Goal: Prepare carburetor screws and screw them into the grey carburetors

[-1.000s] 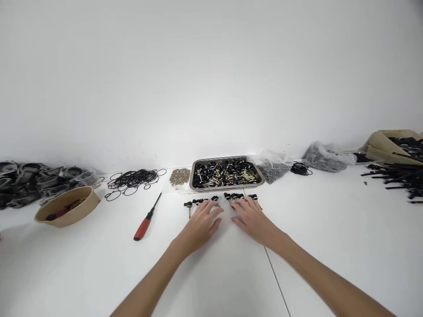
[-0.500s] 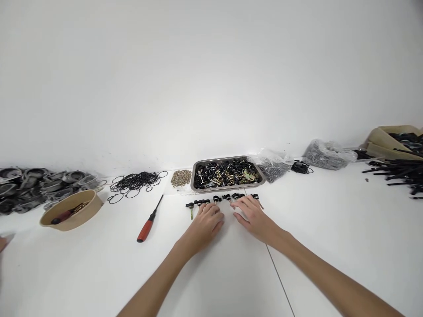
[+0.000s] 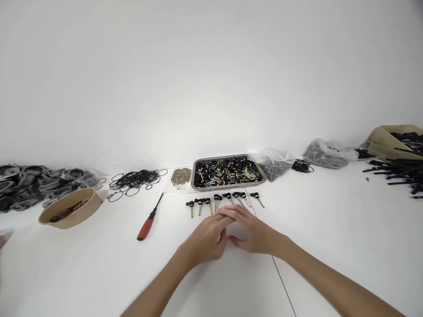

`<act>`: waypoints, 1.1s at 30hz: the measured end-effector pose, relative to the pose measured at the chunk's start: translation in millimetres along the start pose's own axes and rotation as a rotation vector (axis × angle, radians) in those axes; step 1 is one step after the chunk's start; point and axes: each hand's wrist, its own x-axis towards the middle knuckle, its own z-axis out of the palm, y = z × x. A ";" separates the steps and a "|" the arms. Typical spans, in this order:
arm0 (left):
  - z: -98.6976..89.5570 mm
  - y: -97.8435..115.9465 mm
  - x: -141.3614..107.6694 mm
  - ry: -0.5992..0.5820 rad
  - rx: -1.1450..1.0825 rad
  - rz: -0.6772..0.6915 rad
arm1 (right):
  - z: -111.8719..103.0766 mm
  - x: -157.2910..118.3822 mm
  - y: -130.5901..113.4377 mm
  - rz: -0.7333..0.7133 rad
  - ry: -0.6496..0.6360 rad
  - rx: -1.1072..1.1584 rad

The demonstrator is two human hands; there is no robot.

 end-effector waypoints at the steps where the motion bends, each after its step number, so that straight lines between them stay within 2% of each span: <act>1: 4.2 2.9 -0.2 -0.013 -0.014 0.043 | 2.1 -0.1 -2.7 -0.005 -0.012 0.020; 5: 21.4 9.2 -2.3 -0.008 -0.025 0.210 | 6.4 -3.1 -11.2 0.032 -0.120 0.088; 9: 24.0 14.5 -2.5 0.009 -0.080 0.226 | 5.5 -6.8 -14.6 0.096 -0.202 0.122; 15: 20.5 22.0 -0.2 0.063 -0.100 0.254 | 3.7 -7.8 -14.5 -0.017 -0.142 -0.027; 19: 22.8 21.7 0.7 0.080 -0.087 0.300 | 4.4 -6.9 -12.5 -0.061 -0.106 -0.033; 26: 25.4 18.9 0.2 0.024 -0.105 0.225 | 6.5 -8.1 -8.1 -0.039 -0.130 -0.006; 33: 24.5 21.4 1.2 0.033 -0.136 0.218 | 5.8 -7.8 -7.3 -0.016 -0.156 -0.001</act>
